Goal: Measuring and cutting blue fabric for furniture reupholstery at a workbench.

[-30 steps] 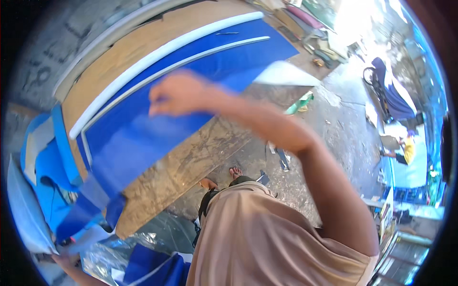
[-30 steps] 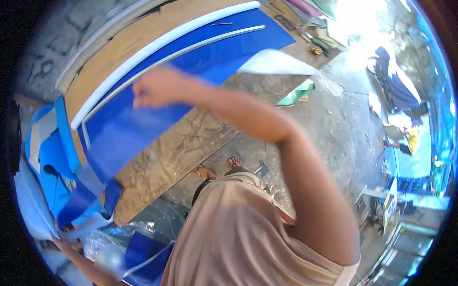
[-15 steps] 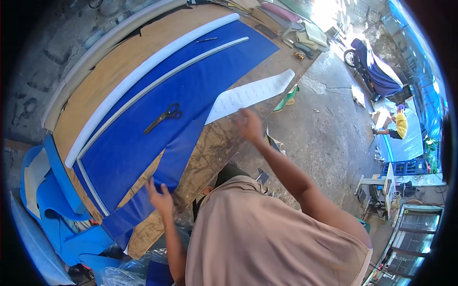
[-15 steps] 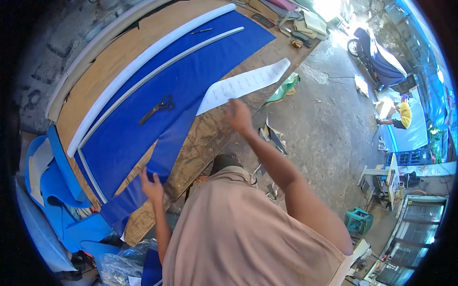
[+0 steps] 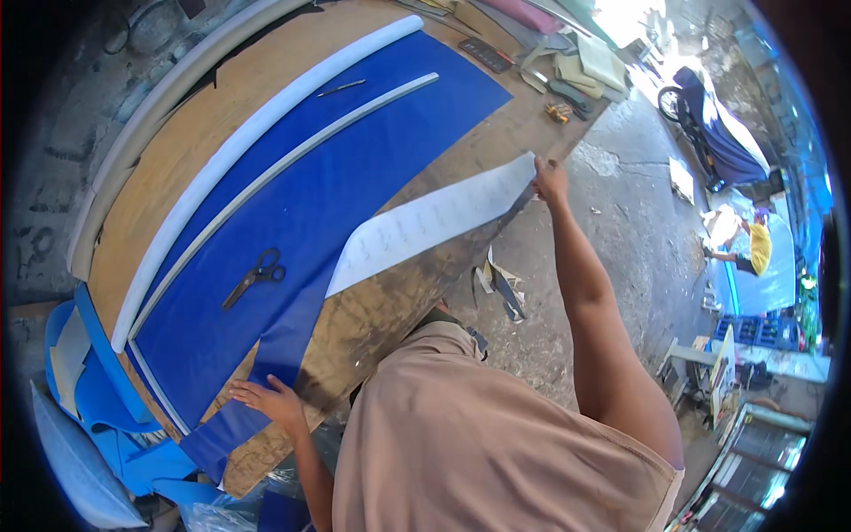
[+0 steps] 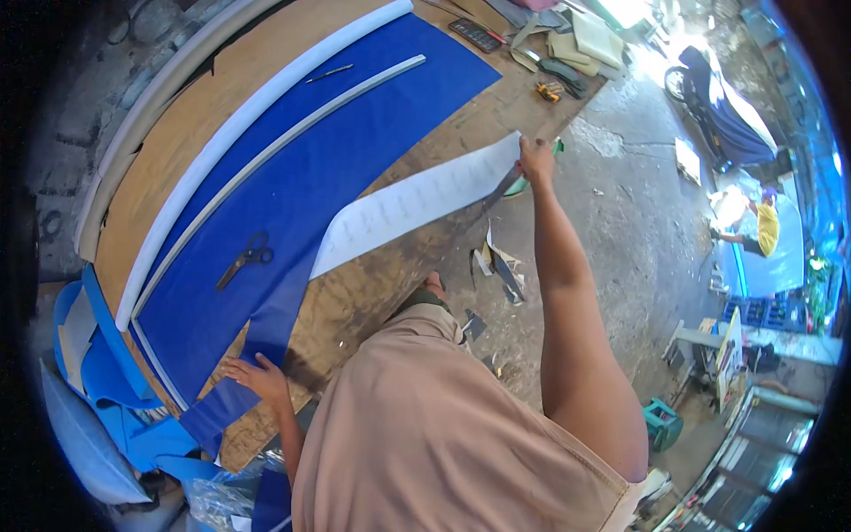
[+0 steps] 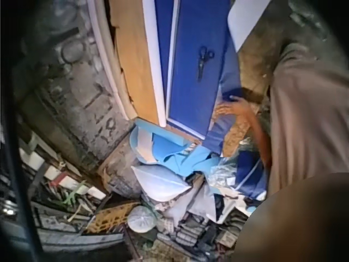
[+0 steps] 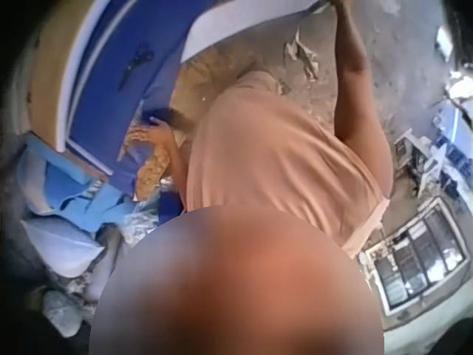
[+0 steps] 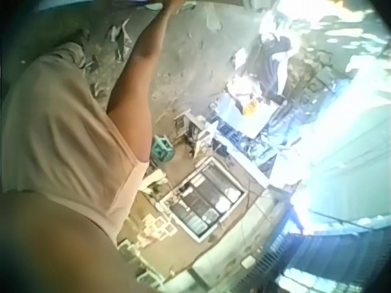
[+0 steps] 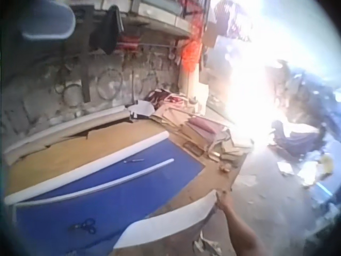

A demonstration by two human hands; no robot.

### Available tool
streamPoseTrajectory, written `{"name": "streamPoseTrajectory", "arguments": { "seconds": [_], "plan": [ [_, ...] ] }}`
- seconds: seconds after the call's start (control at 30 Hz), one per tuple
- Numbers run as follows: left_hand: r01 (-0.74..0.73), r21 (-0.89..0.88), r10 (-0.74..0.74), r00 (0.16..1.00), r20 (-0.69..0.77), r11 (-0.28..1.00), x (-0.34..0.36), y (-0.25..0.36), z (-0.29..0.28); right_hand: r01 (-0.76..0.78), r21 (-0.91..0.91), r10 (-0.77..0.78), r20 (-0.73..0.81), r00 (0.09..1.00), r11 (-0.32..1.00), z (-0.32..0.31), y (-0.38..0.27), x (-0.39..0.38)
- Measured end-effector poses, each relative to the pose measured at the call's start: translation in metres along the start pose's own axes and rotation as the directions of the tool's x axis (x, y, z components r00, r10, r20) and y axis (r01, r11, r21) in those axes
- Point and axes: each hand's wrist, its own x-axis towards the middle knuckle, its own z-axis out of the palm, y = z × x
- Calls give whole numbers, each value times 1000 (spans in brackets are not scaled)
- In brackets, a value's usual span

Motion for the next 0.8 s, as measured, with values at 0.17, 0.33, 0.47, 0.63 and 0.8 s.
{"name": "streamPoseTrajectory", "arguments": {
  "seconds": [0.17,0.33,0.47,0.63,0.8],
  "plan": [
    [347,-98,-316,917,242,933,11,7,36,-85,-17,83,452,888,996,-5,-69,45],
    [458,223,-509,755,414,861,18,-14,43,114,725,-483,325,813,679,-40,-84,87],
    [397,192,-441,820,365,898,2,-23,37,354,436,-549,493,675,828,-22,-46,109],
    [379,214,-433,832,347,900,-23,3,42,490,112,-466,539,701,865,-3,-21,129],
    [362,169,-388,907,161,917,-14,18,27,775,-283,-765,172,621,566,15,-26,90]
  ]
}}
